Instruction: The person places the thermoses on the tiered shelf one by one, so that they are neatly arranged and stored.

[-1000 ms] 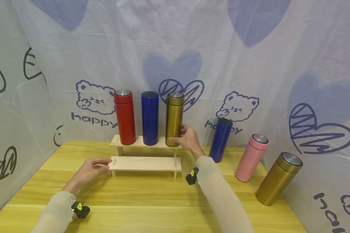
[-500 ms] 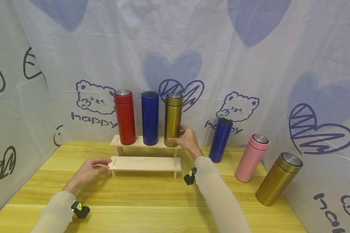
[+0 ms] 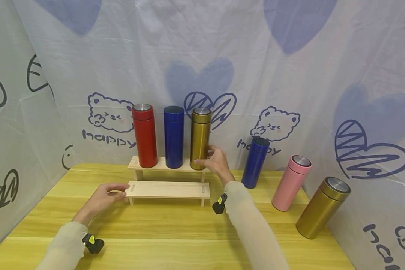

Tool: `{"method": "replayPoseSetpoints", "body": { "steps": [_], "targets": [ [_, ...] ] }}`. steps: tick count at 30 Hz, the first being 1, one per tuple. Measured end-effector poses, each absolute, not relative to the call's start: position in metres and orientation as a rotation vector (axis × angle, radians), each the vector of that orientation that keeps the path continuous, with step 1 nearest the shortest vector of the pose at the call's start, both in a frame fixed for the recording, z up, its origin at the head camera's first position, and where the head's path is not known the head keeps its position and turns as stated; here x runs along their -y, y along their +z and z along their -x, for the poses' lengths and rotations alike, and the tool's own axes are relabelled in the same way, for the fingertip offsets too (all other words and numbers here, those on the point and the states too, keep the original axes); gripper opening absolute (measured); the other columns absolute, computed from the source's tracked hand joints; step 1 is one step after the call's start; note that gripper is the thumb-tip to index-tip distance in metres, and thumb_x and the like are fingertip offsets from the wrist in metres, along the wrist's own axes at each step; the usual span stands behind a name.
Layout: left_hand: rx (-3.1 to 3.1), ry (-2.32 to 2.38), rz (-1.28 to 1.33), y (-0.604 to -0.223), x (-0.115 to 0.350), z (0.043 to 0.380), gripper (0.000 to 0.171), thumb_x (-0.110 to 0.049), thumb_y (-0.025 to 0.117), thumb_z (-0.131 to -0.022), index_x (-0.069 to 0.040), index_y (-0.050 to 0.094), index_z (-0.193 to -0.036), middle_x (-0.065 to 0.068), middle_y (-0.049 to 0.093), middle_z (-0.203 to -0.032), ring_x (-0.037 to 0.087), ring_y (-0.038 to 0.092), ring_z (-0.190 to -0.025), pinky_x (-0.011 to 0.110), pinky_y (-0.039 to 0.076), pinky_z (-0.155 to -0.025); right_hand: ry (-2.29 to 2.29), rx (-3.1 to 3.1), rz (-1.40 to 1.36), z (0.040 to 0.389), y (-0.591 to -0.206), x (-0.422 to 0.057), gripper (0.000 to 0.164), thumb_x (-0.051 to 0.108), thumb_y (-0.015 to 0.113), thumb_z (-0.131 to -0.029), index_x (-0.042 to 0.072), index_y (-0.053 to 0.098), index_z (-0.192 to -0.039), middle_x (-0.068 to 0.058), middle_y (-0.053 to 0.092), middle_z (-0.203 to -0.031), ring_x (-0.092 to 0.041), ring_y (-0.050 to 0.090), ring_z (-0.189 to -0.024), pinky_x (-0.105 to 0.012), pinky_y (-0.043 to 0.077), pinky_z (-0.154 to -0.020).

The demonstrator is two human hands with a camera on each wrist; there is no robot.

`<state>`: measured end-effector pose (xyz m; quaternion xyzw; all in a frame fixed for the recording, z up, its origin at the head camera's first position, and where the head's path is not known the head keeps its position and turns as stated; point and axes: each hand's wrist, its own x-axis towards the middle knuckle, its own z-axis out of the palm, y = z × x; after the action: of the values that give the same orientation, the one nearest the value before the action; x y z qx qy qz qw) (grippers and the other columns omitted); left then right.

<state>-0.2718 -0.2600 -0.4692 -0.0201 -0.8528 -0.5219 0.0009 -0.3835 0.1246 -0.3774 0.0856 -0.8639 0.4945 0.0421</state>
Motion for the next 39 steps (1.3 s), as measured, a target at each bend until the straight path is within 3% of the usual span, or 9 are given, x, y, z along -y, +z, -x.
{"method": "replayPoseSetpoints", "body": {
  "steps": [21, 39],
  "targets": [
    [2.670, -1.633, 0.070, -0.4673, 0.2591, 0.2712, 0.036, -0.004, 0.064, -0.099, 0.006, 0.064, -0.134, 0.030, 0.062, -0.139, 0.021, 0.073, -0.100, 0.017, 0.054, -0.080, 1.496, 2.662, -0.305, 0.3834, -0.3791, -0.1261, 0.084, 0.024, 0.089, -0.080, 0.002, 0.048, -0.150, -0.024, 0.067, -0.132, -0.037, 0.065, -0.122, -0.049, 0.056, -0.098],
    [2.663, -1.645, 0.064, -0.4695, 0.2588, 0.2722, 0.037, -0.004, 0.064, -0.099, 0.005, 0.064, -0.134, 0.030, 0.062, -0.138, 0.022, 0.073, -0.102, 0.019, 0.056, -0.080, 1.475, 2.664, -0.337, 0.3814, -0.3823, -0.1288, 0.081, 0.026, 0.087, -0.082, 0.005, 0.049, -0.150, -0.022, 0.067, -0.132, -0.036, 0.065, -0.120, -0.046, 0.057, -0.095]
  ]
}}
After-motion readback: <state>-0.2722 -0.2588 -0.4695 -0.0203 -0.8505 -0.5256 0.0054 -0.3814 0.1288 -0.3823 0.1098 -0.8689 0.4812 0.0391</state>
